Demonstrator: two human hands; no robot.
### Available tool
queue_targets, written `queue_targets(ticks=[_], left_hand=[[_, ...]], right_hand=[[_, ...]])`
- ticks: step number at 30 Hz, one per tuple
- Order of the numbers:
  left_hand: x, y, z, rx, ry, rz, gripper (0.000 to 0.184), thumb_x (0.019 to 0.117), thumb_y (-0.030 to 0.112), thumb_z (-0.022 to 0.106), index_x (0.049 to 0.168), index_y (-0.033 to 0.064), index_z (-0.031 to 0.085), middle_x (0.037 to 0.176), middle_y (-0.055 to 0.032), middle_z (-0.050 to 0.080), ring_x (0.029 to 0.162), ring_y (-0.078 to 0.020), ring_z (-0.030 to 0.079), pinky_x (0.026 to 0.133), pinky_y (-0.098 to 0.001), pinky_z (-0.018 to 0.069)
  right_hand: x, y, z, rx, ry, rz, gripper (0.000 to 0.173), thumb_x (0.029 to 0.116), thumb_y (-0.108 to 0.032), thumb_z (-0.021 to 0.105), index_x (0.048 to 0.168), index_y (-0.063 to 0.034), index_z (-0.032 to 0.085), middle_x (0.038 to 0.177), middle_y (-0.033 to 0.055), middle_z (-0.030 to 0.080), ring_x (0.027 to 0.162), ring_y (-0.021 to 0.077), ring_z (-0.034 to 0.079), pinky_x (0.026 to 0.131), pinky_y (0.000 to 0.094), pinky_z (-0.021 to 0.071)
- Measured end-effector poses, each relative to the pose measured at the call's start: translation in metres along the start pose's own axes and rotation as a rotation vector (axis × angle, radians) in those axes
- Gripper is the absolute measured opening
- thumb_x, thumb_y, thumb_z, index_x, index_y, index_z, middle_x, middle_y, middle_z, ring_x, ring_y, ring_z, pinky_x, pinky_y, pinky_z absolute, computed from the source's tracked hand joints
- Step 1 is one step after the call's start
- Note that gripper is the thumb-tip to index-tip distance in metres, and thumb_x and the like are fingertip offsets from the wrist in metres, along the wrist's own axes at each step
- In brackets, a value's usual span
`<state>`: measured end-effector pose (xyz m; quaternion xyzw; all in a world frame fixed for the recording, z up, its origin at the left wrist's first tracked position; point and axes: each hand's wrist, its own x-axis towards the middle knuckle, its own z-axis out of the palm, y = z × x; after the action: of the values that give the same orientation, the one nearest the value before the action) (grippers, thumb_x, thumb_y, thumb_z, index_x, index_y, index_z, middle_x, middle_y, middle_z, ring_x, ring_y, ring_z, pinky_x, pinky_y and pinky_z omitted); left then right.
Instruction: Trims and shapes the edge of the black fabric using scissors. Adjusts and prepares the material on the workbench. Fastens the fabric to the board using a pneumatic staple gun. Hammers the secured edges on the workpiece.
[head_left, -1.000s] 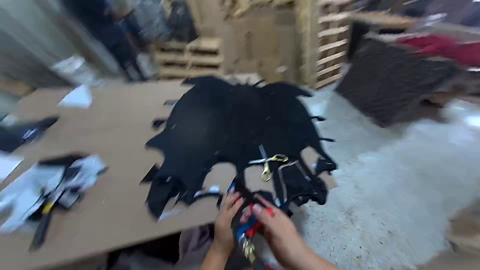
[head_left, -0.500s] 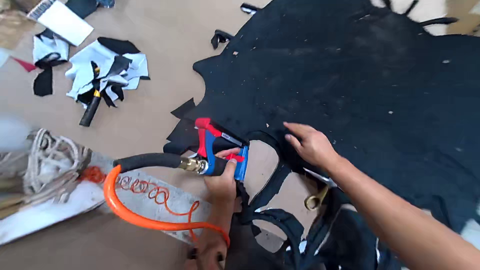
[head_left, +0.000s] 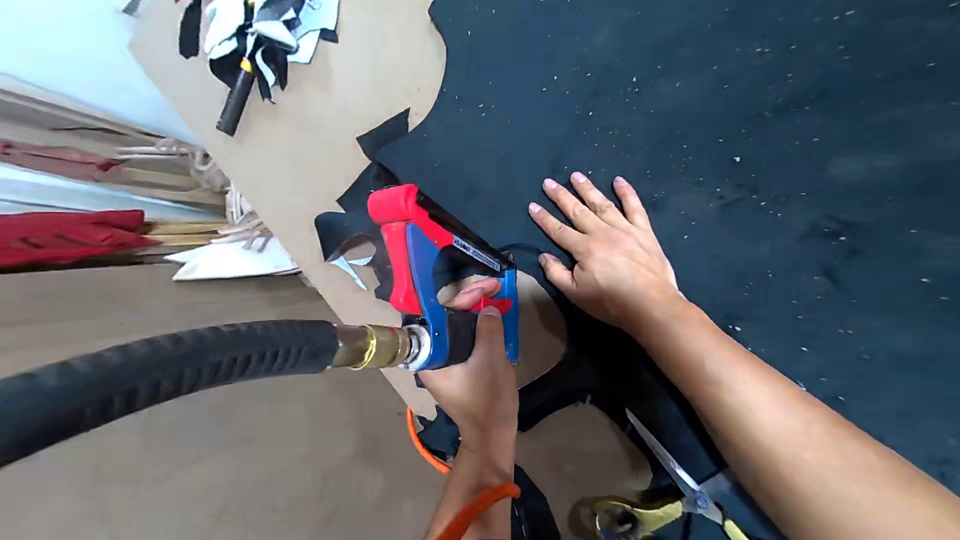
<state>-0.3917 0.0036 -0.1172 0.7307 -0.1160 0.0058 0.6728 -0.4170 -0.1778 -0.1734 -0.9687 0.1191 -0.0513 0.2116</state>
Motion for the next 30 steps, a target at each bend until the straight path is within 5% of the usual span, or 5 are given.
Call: queue_targets(ticks=[12,20,26,30], left_hand=[[-0.010,-0.006,0.027,-0.062,0.143,0.059,0.014,0.0919,-0.002,0.060,0.106,-0.0031,0.063,0.102,-0.0219,0.070,0.101,-0.0374,0.070,0.090,-0.0515,0.0606],[-0.008,-0.011,0.009,-0.013,-0.080,0.130,0.018,0.0898,0.001,0.065,0.108,-0.0006,0.066,0.107,-0.0217,0.073,0.107,-0.0421,0.071,0.096,-0.0561,0.0601],[0.004,-0.012,0.003,0.013,-0.167,0.174,0.016,0.0888,0.004,0.066,0.105,0.0013,0.066,0.095,-0.0151,0.073,0.093,-0.0333,0.074,0.088,-0.0518,0.0629],[0.017,-0.015,-0.014,-0.068,-0.310,0.154,0.019,0.0904,0.005,0.068,0.109,-0.0006,0.066,0.104,-0.0215,0.073,0.102,-0.0410,0.072,0.095,-0.0582,0.0596]], right_hand=[[-0.003,-0.001,0.003,-0.006,0.012,-0.024,0.053,0.1046,-0.044,0.035,0.154,-0.0336,0.049,0.168,-0.0079,0.032,0.158,0.0219,0.022,0.126,0.0612,0.0114],[-0.005,0.000,0.003,0.001,0.021,-0.017,0.052,0.1043,-0.044,0.035,0.154,-0.0349,0.050,0.168,-0.0103,0.032,0.158,0.0196,0.023,0.127,0.0585,0.0123],[-0.003,-0.001,0.002,0.015,0.004,-0.017,0.053,0.1037,-0.044,0.035,0.154,-0.0350,0.049,0.168,-0.0104,0.032,0.158,0.0192,0.022,0.127,0.0582,0.0110],[-0.006,0.001,0.003,0.079,0.067,-0.017,0.051,0.1076,-0.038,0.029,0.151,-0.0301,0.054,0.164,-0.0109,0.040,0.156,0.0165,0.028,0.128,0.0542,0.0138]])
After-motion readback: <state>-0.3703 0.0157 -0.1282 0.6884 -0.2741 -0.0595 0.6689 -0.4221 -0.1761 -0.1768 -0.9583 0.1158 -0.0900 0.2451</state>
